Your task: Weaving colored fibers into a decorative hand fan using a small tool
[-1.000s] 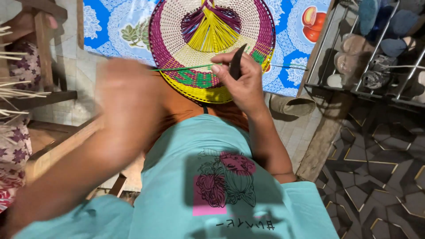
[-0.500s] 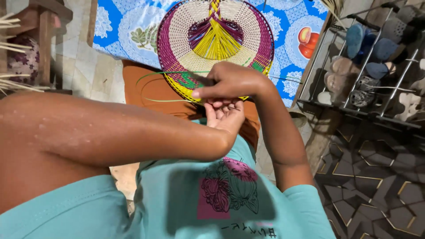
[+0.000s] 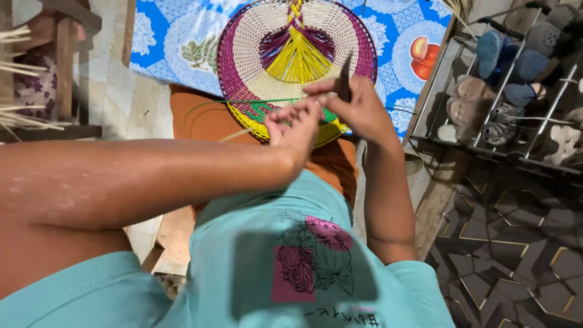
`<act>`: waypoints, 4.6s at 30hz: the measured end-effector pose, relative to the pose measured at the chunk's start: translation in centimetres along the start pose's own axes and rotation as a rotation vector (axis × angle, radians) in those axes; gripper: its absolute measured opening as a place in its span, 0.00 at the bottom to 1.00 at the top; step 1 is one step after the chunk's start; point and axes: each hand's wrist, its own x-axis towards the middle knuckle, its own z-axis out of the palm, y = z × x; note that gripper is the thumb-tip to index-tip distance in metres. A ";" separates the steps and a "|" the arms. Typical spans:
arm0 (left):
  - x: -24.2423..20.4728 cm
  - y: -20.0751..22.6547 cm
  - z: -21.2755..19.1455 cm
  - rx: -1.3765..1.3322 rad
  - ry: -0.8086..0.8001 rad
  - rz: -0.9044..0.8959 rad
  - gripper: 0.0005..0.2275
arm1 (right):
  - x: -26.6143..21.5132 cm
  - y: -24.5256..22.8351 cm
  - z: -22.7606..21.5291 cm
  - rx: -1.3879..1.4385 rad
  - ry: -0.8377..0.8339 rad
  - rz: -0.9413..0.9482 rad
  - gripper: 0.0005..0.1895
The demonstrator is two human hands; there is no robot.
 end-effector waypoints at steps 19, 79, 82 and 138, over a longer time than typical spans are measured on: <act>0.5 1.5 -1.4 0.667 -0.067 0.189 0.17 | 0.8 -2.7 -0.2 -0.368 -0.253 0.079 0.12; 4.8 4.3 11.0 -2.736 0.283 -0.520 0.08 | 2.8 9.6 0.7 -0.358 0.236 0.447 0.04; 5.0 4.2 11.0 -2.694 0.310 -0.543 0.08 | 2.8 9.7 0.7 -0.351 0.238 0.442 0.04; 5.7 6.4 12.0 -1.979 0.737 -0.587 0.05 | 3.1 11.0 1.3 -0.278 0.301 0.487 0.05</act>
